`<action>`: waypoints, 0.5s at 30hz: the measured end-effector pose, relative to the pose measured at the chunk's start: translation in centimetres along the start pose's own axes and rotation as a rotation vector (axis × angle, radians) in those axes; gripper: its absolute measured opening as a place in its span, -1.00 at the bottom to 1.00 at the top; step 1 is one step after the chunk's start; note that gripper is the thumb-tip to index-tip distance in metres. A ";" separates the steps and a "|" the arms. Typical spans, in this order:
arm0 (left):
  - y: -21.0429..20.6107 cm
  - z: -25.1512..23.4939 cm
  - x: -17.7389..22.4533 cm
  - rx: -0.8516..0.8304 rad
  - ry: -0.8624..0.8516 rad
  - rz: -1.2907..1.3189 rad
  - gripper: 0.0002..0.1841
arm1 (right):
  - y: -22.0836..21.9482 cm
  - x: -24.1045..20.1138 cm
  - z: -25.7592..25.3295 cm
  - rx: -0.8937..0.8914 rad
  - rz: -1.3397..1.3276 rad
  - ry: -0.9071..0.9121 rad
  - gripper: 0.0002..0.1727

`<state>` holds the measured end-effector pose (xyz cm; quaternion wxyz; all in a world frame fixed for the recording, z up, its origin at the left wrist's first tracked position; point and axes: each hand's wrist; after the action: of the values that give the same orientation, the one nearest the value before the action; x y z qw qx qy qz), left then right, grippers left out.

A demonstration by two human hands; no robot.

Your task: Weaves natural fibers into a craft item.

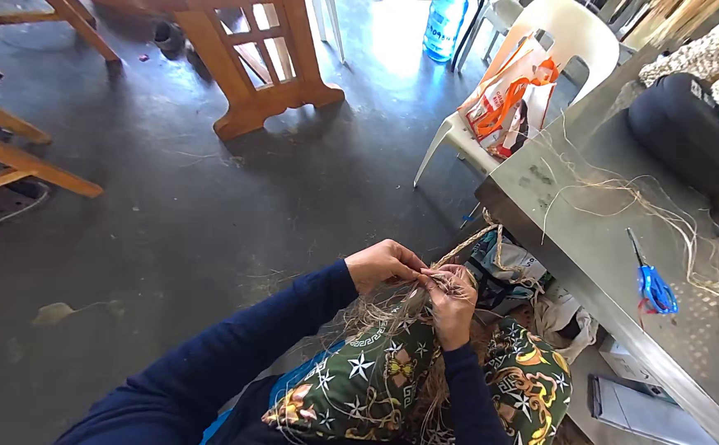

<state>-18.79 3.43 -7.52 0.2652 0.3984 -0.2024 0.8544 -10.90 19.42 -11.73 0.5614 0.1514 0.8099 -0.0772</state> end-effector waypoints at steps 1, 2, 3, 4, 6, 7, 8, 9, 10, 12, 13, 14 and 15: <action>0.0 -0.1 0.0 0.000 0.009 -0.005 -0.90 | 0.1 0.0 0.0 0.001 -0.024 -0.024 -0.86; -0.1 -0.1 -0.1 0.000 0.015 -0.007 -0.92 | 0.1 0.0 -0.1 0.008 -0.056 -0.047 -0.86; -0.1 -0.2 -0.2 -0.002 0.020 -0.004 -0.93 | 0.3 0.0 -0.2 0.011 -0.087 -0.062 -0.85; -0.2 -0.3 -0.2 -0.004 0.024 0.000 -0.92 | 0.4 -0.1 -0.3 0.011 -0.111 -0.071 -0.86; -0.2 -0.3 -0.1 -0.001 0.028 0.004 -0.90 | 0.9 -0.4 -0.4 0.000 -0.113 -0.072 -0.89; -0.2 -0.3 -0.2 0.003 0.025 0.005 -0.89 | 1.1 -0.5 -0.5 -0.008 -0.110 -0.072 -0.90; -0.1 -0.3 -0.2 0.007 0.021 0.007 -0.89 | 1.3 -0.5 -0.6 -0.016 -0.111 -0.073 -0.88; -0.1 -0.3 -0.2 0.007 0.020 0.010 -0.89 | 1.5 -0.6 -0.6 -0.024 -0.113 -0.075 -0.87; -0.1 -0.2 -0.2 0.009 0.023 0.013 -0.89 | 1.5 -0.6 -0.6 -0.028 -0.110 -0.078 -0.86; 0.0 -0.1 -0.2 0.004 0.028 0.015 -0.89 | 1.4 -0.6 -0.6 -0.030 -0.083 -0.072 -0.87; 0.1 -0.2 -0.2 -0.004 0.028 0.018 -0.89 | 1.3 -0.7 -0.6 -0.028 -0.064 -0.065 -0.88; 0.1 -0.2 -0.3 -0.013 0.028 0.023 -0.88 | 1.3 -0.8 -0.5 -0.017 -0.048 -0.059 -0.88; 0.1 -0.2 -0.3 -0.018 0.033 0.029 -0.87 | 1.2 -0.9 -0.5 -0.003 -0.035 -0.052 -0.88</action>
<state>-18.81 3.40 -7.85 0.2596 0.3788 -0.2113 0.8628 -10.67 20.57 -10.64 0.5811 0.1344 0.7977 -0.0897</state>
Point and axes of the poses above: each hand's wrist, its own z-axis away from the middle knuckle, its own y-axis out of the back of the hand, x = y × z, and after that the axes turned 9 degrees about y, right-handed
